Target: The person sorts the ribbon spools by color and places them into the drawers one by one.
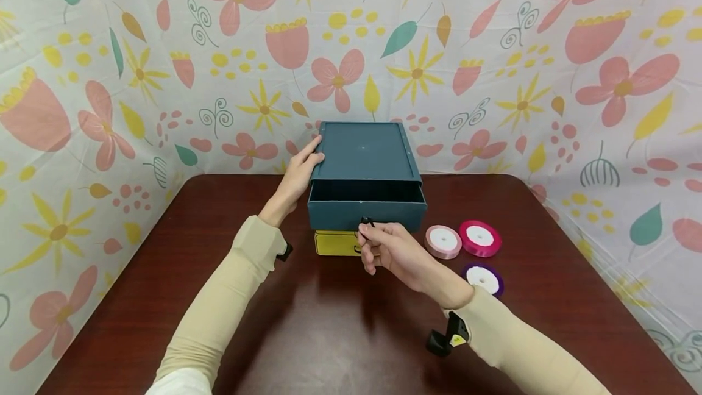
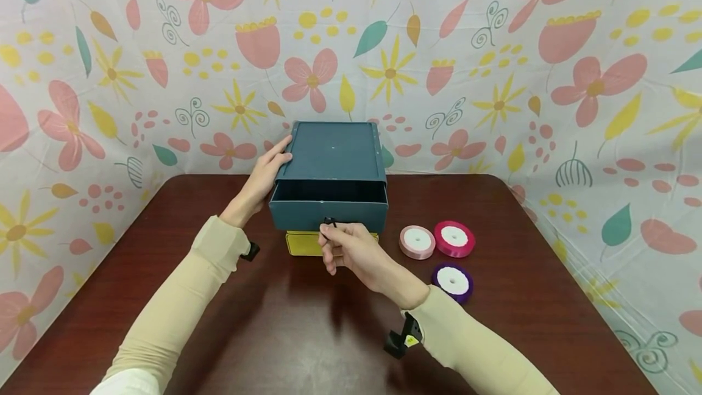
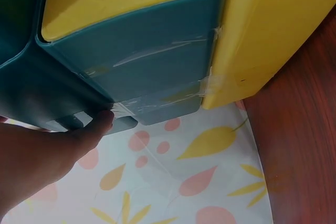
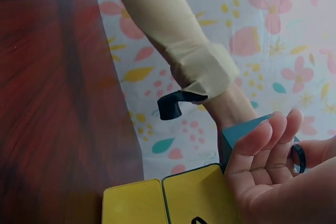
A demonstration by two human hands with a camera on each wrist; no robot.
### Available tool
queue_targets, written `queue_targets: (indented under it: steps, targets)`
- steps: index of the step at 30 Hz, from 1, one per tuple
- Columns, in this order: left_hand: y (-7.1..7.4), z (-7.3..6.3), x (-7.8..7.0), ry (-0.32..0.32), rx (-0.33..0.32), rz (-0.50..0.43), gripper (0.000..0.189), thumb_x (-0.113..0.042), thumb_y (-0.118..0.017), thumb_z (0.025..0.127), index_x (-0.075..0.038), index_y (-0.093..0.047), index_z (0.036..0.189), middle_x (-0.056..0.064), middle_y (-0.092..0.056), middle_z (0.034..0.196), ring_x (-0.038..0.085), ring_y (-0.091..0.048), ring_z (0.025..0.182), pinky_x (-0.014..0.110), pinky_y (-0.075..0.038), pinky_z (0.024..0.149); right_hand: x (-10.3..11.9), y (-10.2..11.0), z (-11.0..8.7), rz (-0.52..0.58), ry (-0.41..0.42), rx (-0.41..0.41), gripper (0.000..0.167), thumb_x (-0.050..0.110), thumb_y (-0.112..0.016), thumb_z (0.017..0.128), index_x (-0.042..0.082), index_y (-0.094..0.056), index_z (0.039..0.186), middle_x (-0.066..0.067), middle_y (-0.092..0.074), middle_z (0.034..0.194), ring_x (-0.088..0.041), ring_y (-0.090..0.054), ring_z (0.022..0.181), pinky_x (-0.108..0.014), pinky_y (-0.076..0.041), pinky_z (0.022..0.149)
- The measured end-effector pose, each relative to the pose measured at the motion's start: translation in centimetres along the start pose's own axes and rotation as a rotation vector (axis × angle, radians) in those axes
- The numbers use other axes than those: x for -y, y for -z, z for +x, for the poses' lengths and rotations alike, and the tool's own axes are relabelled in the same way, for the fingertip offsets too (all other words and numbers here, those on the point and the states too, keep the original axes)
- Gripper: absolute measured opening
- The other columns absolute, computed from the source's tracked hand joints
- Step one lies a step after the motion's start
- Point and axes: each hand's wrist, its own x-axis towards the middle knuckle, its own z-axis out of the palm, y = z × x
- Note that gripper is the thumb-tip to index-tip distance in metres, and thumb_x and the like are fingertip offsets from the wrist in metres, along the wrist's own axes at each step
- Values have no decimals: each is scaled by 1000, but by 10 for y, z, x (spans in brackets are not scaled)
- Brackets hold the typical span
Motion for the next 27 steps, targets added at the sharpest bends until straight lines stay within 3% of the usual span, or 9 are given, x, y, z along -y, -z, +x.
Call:
queue_targets:
  steps: [8, 27]
  targets:
    - [0, 1, -1, -12, 1, 11, 53, -34, -39, 102, -34, -26, 153, -6, -17, 162, 17, -17, 150, 44, -21, 120, -4, -5, -10, 1, 28, 45, 30, 25, -43, 103, 7, -57, 84, 3, -57, 61, -11, -53, 57, -24, -51, 61]
    - [0, 1, -1, -21, -5, 42, 52, -35, -39, 103, -34, -25, 153, -7, -16, 162, 15, -15, 151, 43, -20, 121, -5, -16, -30, -32, 33, 66, 30, 25, -42, 104, 6, -56, 85, 3, -56, 60, -11, -55, 57, -26, -51, 62]
